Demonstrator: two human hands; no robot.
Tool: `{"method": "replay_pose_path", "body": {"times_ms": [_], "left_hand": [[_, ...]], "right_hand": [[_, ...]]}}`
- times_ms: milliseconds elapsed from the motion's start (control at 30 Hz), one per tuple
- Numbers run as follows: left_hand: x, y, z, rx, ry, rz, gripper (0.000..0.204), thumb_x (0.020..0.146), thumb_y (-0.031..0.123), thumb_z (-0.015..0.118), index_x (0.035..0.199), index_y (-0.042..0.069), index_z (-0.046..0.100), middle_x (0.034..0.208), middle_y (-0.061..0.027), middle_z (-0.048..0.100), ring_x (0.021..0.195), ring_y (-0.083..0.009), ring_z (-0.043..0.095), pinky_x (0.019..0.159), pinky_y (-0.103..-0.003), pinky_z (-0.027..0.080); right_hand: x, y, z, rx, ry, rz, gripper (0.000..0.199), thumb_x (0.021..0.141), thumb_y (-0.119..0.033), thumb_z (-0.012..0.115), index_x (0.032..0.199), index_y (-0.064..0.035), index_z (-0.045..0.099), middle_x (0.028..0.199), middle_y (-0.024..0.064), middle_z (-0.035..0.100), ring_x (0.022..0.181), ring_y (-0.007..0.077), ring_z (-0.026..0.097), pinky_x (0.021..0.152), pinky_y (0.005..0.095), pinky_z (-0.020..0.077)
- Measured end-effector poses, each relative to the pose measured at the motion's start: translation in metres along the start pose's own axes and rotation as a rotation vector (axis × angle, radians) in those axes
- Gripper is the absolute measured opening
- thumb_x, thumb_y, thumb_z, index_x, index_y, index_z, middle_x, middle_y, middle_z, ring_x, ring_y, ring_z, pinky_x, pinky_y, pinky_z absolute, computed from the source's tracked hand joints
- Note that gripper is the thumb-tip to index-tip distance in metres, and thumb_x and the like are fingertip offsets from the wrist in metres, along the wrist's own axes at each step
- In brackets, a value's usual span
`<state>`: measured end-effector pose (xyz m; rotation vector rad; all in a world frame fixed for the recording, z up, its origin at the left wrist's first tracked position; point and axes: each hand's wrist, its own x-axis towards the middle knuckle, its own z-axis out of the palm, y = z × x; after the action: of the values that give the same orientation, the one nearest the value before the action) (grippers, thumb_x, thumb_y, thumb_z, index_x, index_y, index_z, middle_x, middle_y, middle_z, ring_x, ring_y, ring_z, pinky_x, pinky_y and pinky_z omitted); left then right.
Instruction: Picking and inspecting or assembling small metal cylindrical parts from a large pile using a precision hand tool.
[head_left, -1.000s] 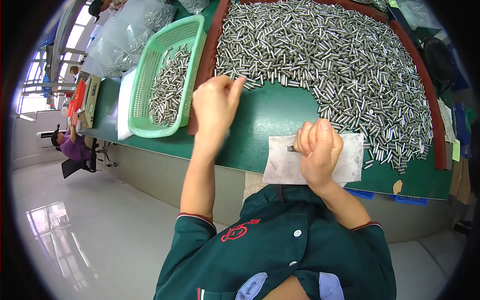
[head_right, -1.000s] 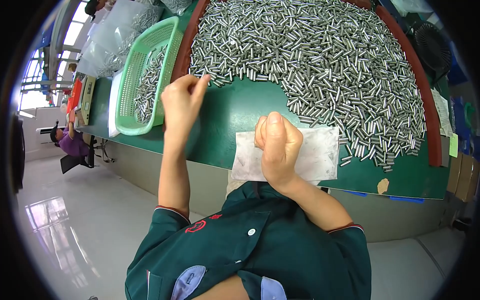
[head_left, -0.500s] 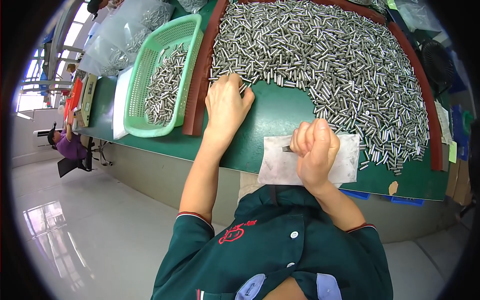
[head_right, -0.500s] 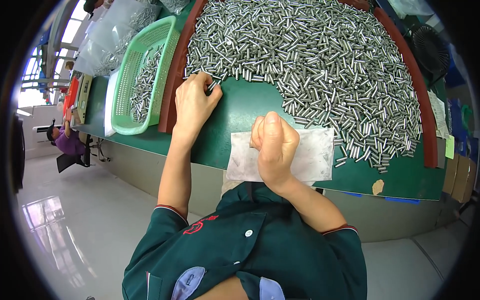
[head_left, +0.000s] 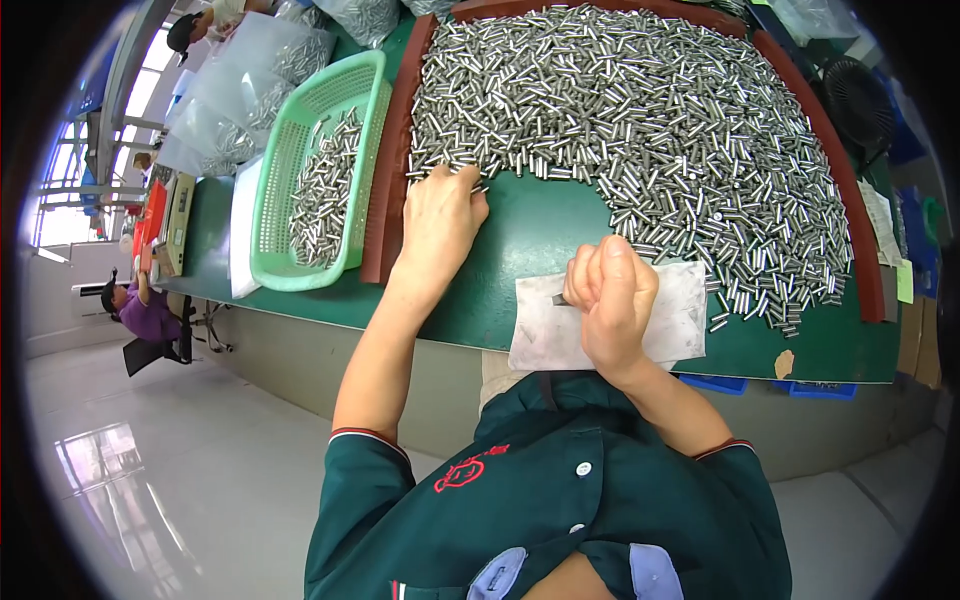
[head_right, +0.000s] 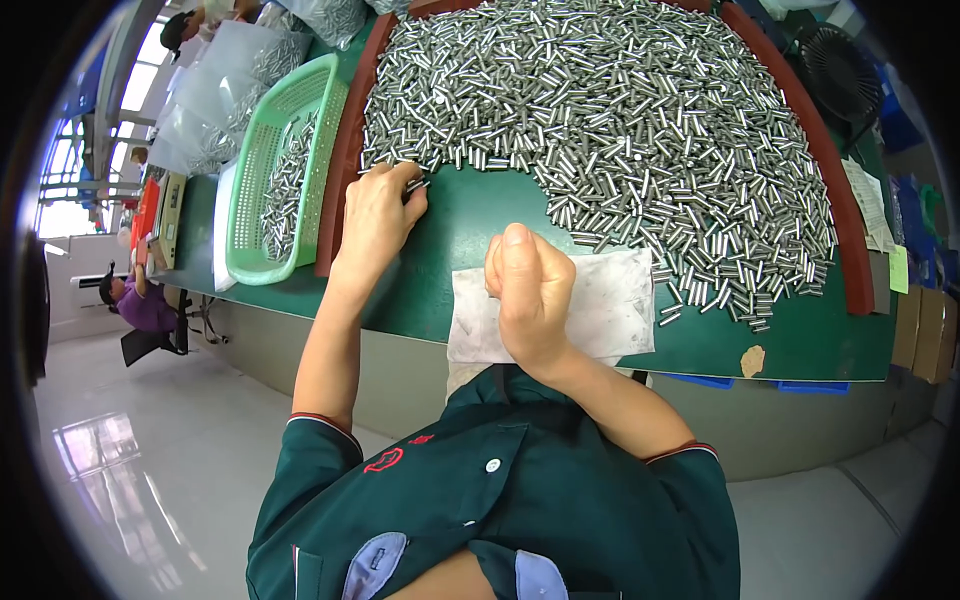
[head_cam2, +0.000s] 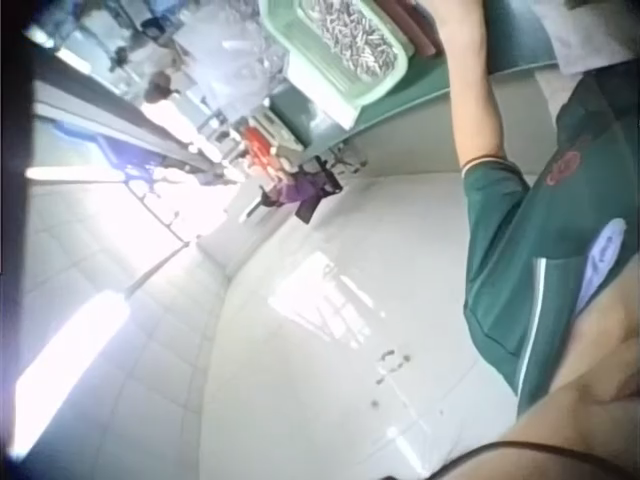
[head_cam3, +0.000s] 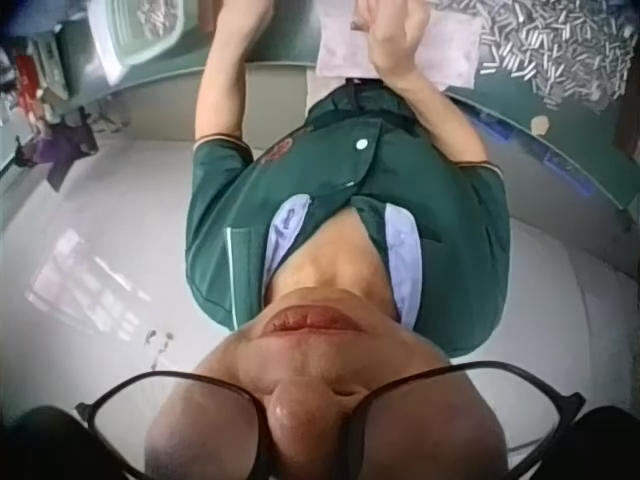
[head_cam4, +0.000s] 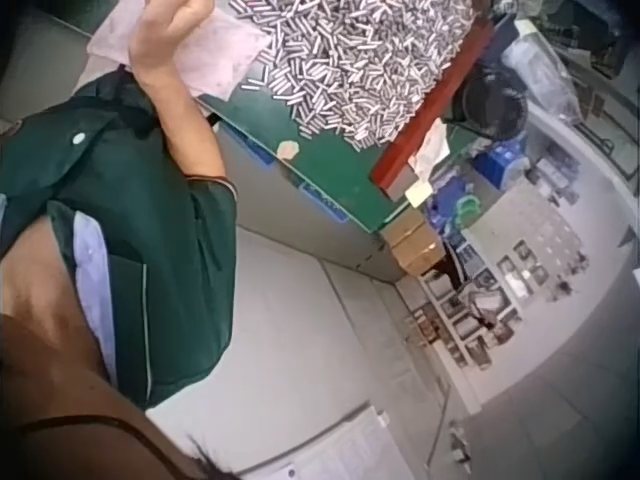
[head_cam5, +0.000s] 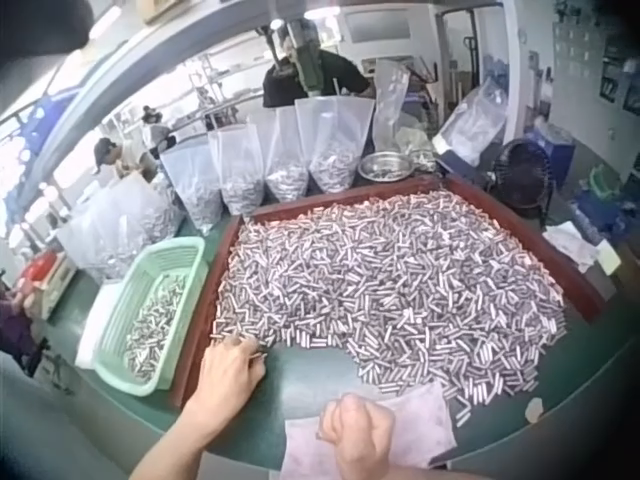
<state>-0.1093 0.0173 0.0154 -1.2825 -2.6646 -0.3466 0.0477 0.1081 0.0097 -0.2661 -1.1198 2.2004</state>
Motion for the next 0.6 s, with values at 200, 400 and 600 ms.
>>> {"method": "replay_pose_path", "body": {"times_ms": [200, 400, 600], "left_hand": [[0.003, 0.006, -0.003, 0.03, 0.016, 0.079, 0.012, 0.065, 0.004, 0.058, 0.076, 0.0, 0.056, 0.069, -0.0174, 0.053, 0.061, -0.0344, 0.053, 0.055, -0.041, 0.042], [0.003, 0.009, 0.009, -0.079, 0.047, 0.19, 0.016, 0.065, 0.001, 0.055, 0.082, 0.001, 0.057, 0.07, -0.0151, 0.05, 0.06, -0.0312, 0.053, 0.053, -0.038, 0.042], [-0.001, 0.006, 0.0, -0.03, 0.046, 0.238, 0.02, 0.068, -0.002, 0.055, 0.088, 0.0, 0.056, 0.077, -0.0159, 0.049, 0.068, -0.0323, 0.051, 0.058, -0.04, 0.041]], "right_hand": [[-0.003, -0.004, 0.001, -0.099, 0.022, -0.026, 0.035, 0.089, -0.017, 0.035, 0.057, -0.0044, 0.034, 0.051, -0.0009, 0.035, 0.047, 0.0052, 0.03, 0.042, 0.0222, 0.0246], [-0.003, -0.006, -0.01, -0.167, 0.034, 0.006, 0.033, 0.09, -0.023, 0.036, 0.062, -0.0055, 0.038, 0.055, -0.0037, 0.034, 0.052, 0.0047, 0.03, 0.045, 0.0228, 0.0287], [-0.002, -0.012, -0.006, -0.159, -0.014, -0.002, 0.036, 0.09, -0.024, 0.036, 0.06, -0.0043, 0.035, 0.053, -0.0037, 0.033, 0.051, 0.0042, 0.03, 0.044, 0.0231, 0.0277]]}}
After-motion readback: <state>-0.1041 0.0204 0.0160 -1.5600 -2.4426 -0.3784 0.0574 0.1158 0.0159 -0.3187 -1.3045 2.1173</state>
